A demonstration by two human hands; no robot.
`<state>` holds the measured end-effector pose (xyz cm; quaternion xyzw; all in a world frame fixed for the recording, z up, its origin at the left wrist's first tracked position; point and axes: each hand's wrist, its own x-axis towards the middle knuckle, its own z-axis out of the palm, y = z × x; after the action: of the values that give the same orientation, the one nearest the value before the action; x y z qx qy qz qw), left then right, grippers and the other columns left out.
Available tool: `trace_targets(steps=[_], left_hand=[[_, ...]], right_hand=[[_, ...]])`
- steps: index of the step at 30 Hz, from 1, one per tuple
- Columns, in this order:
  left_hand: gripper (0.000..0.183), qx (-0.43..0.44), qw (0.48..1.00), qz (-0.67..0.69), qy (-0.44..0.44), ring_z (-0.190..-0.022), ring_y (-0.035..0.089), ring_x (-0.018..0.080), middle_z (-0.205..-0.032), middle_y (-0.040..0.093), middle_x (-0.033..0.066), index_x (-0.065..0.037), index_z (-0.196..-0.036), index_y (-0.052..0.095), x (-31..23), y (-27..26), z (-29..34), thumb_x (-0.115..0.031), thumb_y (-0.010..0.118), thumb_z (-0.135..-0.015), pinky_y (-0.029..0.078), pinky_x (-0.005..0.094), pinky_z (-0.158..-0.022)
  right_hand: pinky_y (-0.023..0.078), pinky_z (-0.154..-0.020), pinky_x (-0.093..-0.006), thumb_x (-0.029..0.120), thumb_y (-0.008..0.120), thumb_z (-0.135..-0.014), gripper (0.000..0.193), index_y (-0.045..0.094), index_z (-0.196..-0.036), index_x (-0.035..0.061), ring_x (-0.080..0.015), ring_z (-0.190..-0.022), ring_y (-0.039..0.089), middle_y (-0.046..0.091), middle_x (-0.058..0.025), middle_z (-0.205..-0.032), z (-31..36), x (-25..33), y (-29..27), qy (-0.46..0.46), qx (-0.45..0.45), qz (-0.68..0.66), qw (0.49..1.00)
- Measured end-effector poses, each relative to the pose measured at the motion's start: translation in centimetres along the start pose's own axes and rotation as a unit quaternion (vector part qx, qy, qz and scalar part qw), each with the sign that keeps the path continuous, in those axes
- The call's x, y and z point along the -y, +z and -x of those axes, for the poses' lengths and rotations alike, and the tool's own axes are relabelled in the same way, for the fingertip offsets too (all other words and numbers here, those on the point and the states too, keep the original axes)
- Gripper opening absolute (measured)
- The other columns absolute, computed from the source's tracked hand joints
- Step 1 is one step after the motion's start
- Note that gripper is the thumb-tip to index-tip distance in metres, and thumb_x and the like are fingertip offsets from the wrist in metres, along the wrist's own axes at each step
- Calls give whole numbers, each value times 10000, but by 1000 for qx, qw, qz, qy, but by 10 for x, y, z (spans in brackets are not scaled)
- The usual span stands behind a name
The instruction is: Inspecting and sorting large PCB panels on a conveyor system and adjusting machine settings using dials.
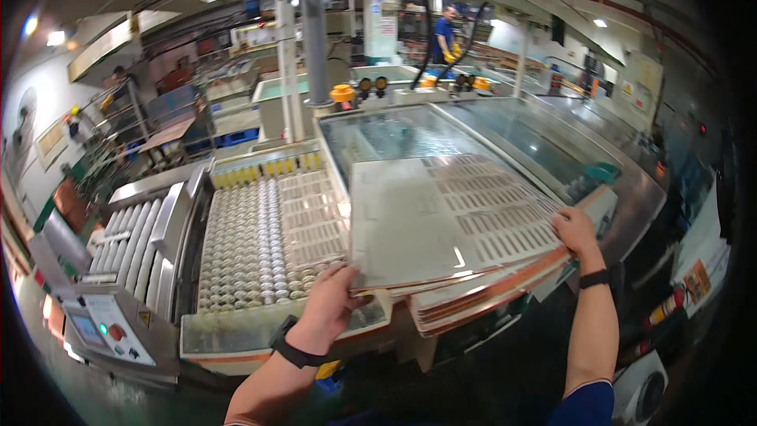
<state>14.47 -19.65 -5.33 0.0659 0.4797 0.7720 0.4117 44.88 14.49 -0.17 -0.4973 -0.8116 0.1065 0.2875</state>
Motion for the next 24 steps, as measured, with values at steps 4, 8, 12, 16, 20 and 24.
trace_targets(steps=[4, 8, 12, 16, 20, 24], left_hand=[[157, 54, 997, -55, 13, -743, 546, 139, -939, 592, 20, -53, -1097, 612, 1, -10, -1, -112, 572, -958, 529, 387, -711], [167, 69, 997, -13, 19, -697, 569, 159, -908, 611, 54, 12, -1083, 598, -13, -22, -22, -88, 561, -954, 530, 307, -658], [241, 50, 998, 27, 30, -742, 633, 191, -970, 647, 131, 78, -1163, 561, -25, -44, -28, -32, 505, -955, 579, 300, -673], [232, 31, 999, 16, 12, -821, 679, 213, -1022, 654, 138, 42, -1184, 534, -26, -54, -23, -45, 499, -971, 613, 364, -718], [281, 44, 999, 23, 20, -721, 625, 199, -1001, 645, 151, 78, -1221, 513, -22, -53, -30, -52, 491, -973, 556, 305, -632], [252, 93, 993, 71, 9, -759, 650, 220, -1014, 650, 161, 67, -1183, 527, -23, -56, -39, -60, 476, -971, 578, 314, -693]], right_hand=[[504, -657, -385, 273, 597, -852, 284, 705, -817, 13, -251, -652, 649, 673, -104, -680, -12, -10, 7, 9, 70, -54, 996], [498, -677, -395, 250, 606, -848, 266, 681, -807, -3, -267, -690, 649, 677, -138, -734, -13, -22, 3, 13, 45, -57, 997], [494, -760, -439, 305, 594, -850, 315, 675, -867, 0, -354, -834, 648, 691, -174, -853, -8, -12, 9, 4, -16, 1, 1000], [491, -818, -471, 363, 583, -849, 365, 686, -905, 18, -393, -916, 637, 692, -196, -922, -8, 0, 8, 21, -4, 66, 998], [497, -876, -451, 348, 599, -852, 380, 709, -1059, 49, -381, -998, 644, 707, -184, -1015, -12, -18, 9, 22, -5, 71, 997], [506, -873, -448, 336, 613, -848, 399, 702, -1117, 55, -387, -995, 651, 708, -188, -1041, -13, -18, 5, 40, 20, 38, 998]])
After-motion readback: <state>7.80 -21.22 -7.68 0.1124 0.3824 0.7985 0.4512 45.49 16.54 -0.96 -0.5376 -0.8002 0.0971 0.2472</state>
